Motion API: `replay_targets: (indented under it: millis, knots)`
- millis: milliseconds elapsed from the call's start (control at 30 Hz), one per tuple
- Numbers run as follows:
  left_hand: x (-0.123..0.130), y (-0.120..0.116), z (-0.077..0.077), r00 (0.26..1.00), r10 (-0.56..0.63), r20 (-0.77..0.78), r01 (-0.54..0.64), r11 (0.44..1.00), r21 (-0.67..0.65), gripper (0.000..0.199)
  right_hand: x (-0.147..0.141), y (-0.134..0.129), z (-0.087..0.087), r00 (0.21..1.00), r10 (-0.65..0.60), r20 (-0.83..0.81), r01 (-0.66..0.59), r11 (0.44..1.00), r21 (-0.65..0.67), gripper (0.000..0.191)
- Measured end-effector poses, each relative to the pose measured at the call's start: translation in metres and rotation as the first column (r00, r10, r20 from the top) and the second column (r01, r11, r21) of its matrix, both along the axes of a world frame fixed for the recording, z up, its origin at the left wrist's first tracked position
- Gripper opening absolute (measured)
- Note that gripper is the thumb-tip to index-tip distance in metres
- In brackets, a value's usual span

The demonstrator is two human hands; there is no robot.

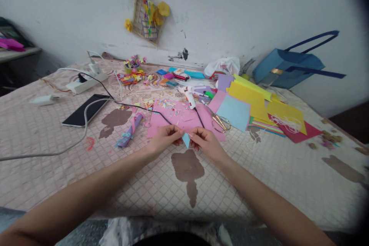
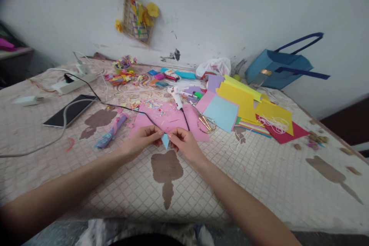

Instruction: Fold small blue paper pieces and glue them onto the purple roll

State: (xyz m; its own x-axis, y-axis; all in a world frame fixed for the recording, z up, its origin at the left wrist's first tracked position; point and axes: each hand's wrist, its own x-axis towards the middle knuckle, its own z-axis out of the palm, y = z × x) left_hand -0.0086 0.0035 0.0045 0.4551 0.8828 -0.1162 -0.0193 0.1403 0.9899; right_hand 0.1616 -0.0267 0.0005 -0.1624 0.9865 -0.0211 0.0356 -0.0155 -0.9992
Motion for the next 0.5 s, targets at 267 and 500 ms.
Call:
replay_targets:
  millis: [267,500]
  knots:
    - [-0.001,-0.002,0.002,0.991,-0.086,0.098,0.084,0.996,0.024,0.030,0.000,-0.006,0.007,0.955,-0.158,0.251,0.049,0.919,0.391,0.014]
    - [-0.001,-0.005,0.011,0.986,-0.025,0.166,0.000,0.990,0.145,0.011,-0.004,-0.008,0.009,0.990,-0.142,-0.010,0.139,0.950,0.281,0.017]
